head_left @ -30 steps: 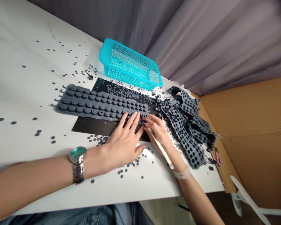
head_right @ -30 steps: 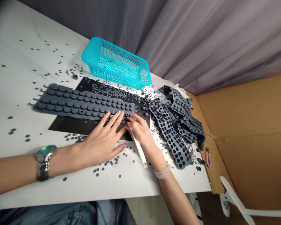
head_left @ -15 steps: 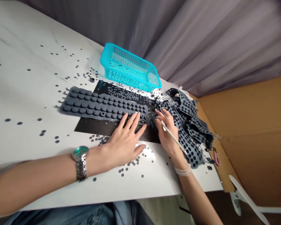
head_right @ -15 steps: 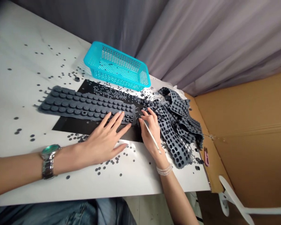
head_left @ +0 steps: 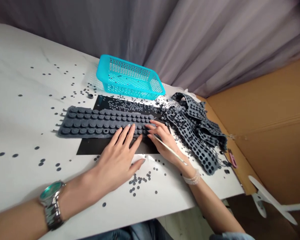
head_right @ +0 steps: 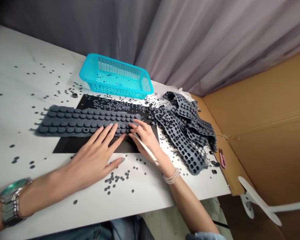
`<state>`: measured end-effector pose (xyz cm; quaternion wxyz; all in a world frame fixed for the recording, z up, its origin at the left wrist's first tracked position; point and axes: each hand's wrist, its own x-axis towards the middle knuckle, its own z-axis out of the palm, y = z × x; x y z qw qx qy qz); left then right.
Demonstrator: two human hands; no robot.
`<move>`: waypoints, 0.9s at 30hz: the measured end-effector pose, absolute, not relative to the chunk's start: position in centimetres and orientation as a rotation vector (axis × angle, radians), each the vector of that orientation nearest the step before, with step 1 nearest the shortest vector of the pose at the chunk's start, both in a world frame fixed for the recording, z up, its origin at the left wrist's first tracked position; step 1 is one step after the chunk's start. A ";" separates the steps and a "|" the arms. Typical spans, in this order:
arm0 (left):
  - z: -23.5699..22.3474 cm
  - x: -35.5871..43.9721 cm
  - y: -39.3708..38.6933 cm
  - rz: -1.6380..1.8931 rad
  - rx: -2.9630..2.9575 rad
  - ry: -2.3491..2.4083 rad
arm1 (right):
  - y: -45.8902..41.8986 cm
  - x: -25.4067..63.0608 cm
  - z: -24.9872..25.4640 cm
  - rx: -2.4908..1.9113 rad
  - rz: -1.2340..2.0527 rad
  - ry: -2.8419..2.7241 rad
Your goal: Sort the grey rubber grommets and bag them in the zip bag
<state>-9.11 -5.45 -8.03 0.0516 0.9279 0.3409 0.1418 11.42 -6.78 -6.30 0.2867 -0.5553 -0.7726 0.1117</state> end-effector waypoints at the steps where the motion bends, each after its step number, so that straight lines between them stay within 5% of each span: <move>1: -8.0 -9.1 -5.5 0.425 2.821 1.032 | -6.8 11.4 -6.3 -1.490 0.306 -2.057; 13: -7.1 -8.7 -5.6 0.293 2.859 1.062 | -5.5 12.1 -8.4 -1.383 0.104 -2.212; 18: -6.6 -8.6 -5.5 0.244 2.872 1.075 | -5.4 13.0 -7.3 -1.584 0.011 -1.877; 27: -7.1 -9.0 -5.4 0.257 2.871 1.048 | -8.9 12.1 -5.8 -1.518 0.341 -2.018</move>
